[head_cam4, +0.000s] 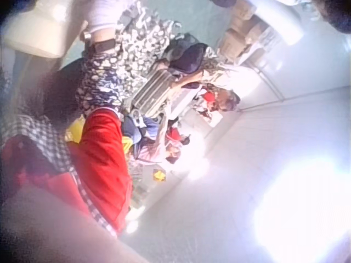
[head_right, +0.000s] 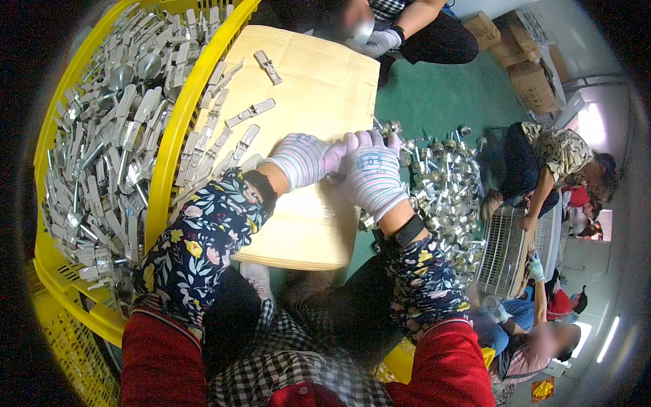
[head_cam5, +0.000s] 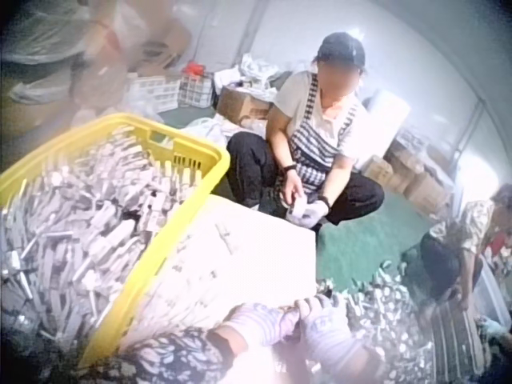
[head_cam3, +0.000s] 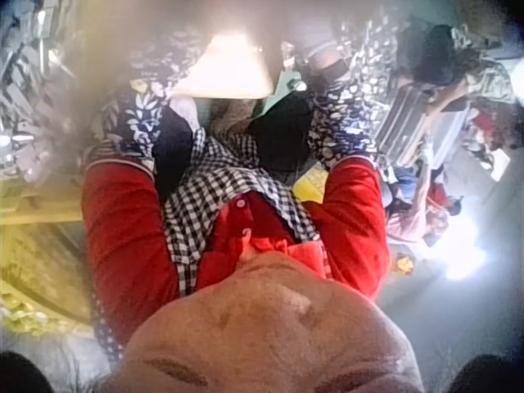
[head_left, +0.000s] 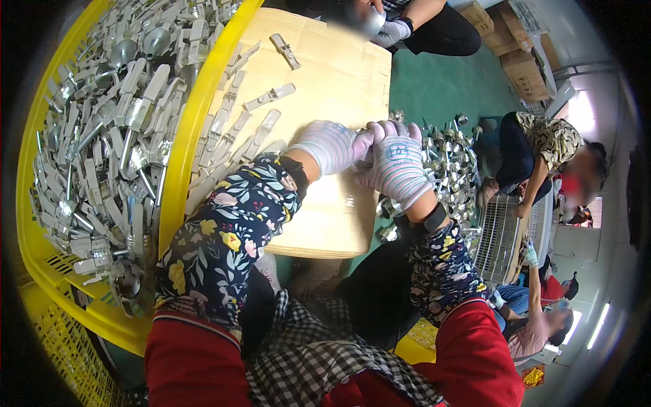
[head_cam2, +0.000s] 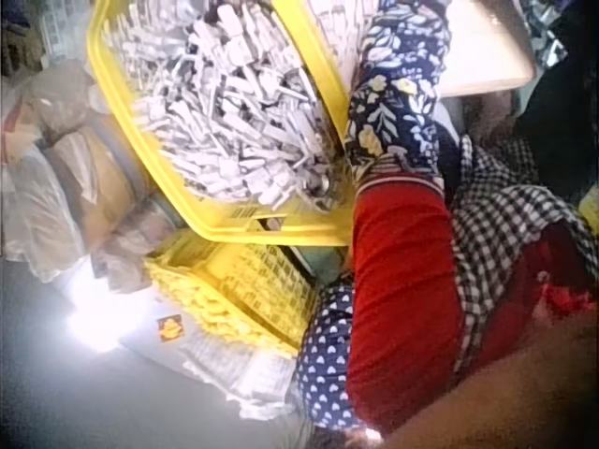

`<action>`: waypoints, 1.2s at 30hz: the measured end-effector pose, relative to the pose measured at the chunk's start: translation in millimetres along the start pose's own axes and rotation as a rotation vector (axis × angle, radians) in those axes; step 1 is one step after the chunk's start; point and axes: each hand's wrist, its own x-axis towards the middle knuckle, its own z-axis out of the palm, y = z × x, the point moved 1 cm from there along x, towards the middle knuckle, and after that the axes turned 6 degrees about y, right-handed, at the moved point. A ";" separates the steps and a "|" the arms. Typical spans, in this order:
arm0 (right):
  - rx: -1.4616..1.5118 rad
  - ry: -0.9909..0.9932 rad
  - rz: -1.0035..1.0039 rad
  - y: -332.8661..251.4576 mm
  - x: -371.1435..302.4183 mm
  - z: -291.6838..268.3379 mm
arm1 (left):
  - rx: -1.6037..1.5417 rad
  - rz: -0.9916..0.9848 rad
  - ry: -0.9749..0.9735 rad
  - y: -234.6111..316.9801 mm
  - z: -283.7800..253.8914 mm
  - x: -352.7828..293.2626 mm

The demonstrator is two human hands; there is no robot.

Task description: Assembling and inspecting small silver metal components on a wooden board while sitting on a manufacturing floor.

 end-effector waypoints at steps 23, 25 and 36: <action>0.063 -0.038 -0.034 31.6 47.4 -28.6 | -0.234 -0.148 0.015 -33.1 -13.3 51.1; -0.158 0.166 -0.082 20.6 44.7 -4.6 | -0.472 -0.301 -0.090 -52.8 -4.7 74.6; 0.245 -0.469 -0.093 64.3 134.8 -27.2 | -0.180 -0.148 0.172 -60.9 -28.0 102.5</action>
